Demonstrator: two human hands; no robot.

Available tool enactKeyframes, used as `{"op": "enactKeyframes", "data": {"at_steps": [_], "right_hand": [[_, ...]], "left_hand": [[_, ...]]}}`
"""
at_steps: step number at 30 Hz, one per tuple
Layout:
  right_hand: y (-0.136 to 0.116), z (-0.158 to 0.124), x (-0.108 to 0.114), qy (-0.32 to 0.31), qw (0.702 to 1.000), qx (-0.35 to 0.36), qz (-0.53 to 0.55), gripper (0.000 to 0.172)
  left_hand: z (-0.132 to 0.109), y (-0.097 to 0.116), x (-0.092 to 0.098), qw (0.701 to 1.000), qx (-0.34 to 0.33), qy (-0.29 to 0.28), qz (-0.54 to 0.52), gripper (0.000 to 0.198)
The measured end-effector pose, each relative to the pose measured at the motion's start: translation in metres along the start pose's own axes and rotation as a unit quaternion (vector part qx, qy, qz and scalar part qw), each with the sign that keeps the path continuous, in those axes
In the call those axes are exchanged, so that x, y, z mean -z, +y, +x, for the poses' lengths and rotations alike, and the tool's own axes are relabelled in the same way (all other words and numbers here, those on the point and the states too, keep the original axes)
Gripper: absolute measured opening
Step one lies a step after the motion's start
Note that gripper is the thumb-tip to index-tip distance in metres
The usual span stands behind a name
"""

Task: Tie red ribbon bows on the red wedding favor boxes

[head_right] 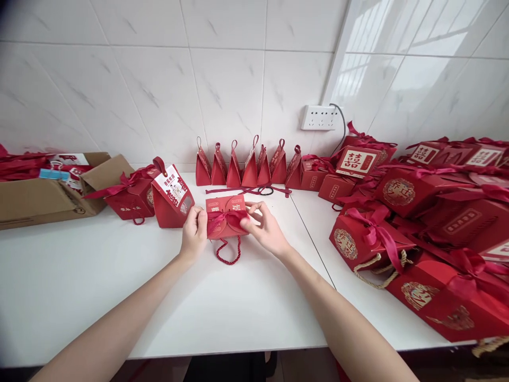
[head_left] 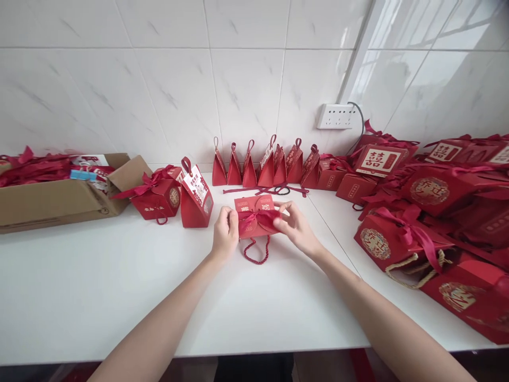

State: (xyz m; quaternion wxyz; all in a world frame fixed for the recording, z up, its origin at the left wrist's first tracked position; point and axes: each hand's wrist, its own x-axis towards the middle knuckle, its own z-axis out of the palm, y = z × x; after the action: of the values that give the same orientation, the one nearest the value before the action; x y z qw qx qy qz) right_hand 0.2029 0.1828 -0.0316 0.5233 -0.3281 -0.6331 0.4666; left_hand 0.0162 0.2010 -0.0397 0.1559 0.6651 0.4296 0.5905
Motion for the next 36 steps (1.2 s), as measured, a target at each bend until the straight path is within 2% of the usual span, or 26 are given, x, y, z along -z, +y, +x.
{"op": "enactKeyframes", "data": {"at_steps": [3, 4, 6, 8, 11, 13, 17, 19, 21, 24, 26, 29, 36], "right_hand": [[0.002, -0.002, 0.006, -0.061, 0.987, 0.042, -0.144, 0.093], [0.002, -0.002, 0.008, -0.064, 0.979, 0.045, -0.186, 0.105], [0.001, -0.001, 0.011, -0.058, 0.966, 0.039, -0.247, 0.114], [-0.001, -0.001, 0.014, -0.068, 0.960, 0.030, -0.268, 0.114], [-0.004, 0.000, 0.017, -0.124, 0.964, -0.009, -0.233, 0.105], [-0.003, 0.000, 0.018, -0.121, 0.965, -0.019, -0.232, 0.105], [0.006, 0.002, 0.017, -0.058, 0.947, 0.081, -0.305, 0.112], [0.010, 0.002, 0.015, -0.041, 0.931, 0.135, -0.336, 0.109], [0.013, 0.003, 0.013, -0.023, 0.916, 0.175, -0.361, 0.106], [0.015, 0.002, 0.010, -0.011, 0.901, 0.210, -0.379, 0.098], [0.015, 0.001, 0.008, -0.014, 0.898, 0.216, -0.383, 0.093], [0.015, 0.000, 0.005, -0.022, 0.895, 0.223, -0.385, 0.092], [0.017, 0.000, 0.007, -0.005, 0.900, 0.220, -0.376, 0.097]], "left_hand": [[0.000, -0.004, 0.004, 1.000, -0.014, -0.018, -0.002, 0.027], [0.000, -0.004, 0.004, 0.999, -0.019, -0.027, -0.003, 0.028], [-0.001, -0.005, 0.005, 0.999, -0.024, -0.043, -0.006, 0.030], [-0.002, -0.005, 0.006, 0.998, -0.025, -0.055, -0.010, 0.031], [-0.002, -0.003, 0.005, 0.998, -0.019, -0.054, -0.015, 0.030], [-0.001, -0.001, 0.004, 0.999, -0.012, -0.043, -0.018, 0.030], [0.003, 0.003, 0.005, 1.000, -0.010, -0.002, -0.028, 0.029], [0.003, 0.006, 0.007, 0.997, -0.066, 0.028, -0.025, 0.027], [0.000, 0.011, 0.008, 0.983, -0.181, 0.042, 0.000, 0.025], [-0.006, 0.019, 0.008, 0.934, -0.350, 0.015, 0.067, 0.021], [-0.010, 0.023, 0.006, 0.908, -0.406, -0.007, 0.103, 0.019], [-0.011, 0.026, 0.005, 0.889, -0.438, -0.016, 0.129, 0.018], [-0.008, 0.025, 0.011, 0.885, -0.443, 0.010, 0.140, 0.017]]}}
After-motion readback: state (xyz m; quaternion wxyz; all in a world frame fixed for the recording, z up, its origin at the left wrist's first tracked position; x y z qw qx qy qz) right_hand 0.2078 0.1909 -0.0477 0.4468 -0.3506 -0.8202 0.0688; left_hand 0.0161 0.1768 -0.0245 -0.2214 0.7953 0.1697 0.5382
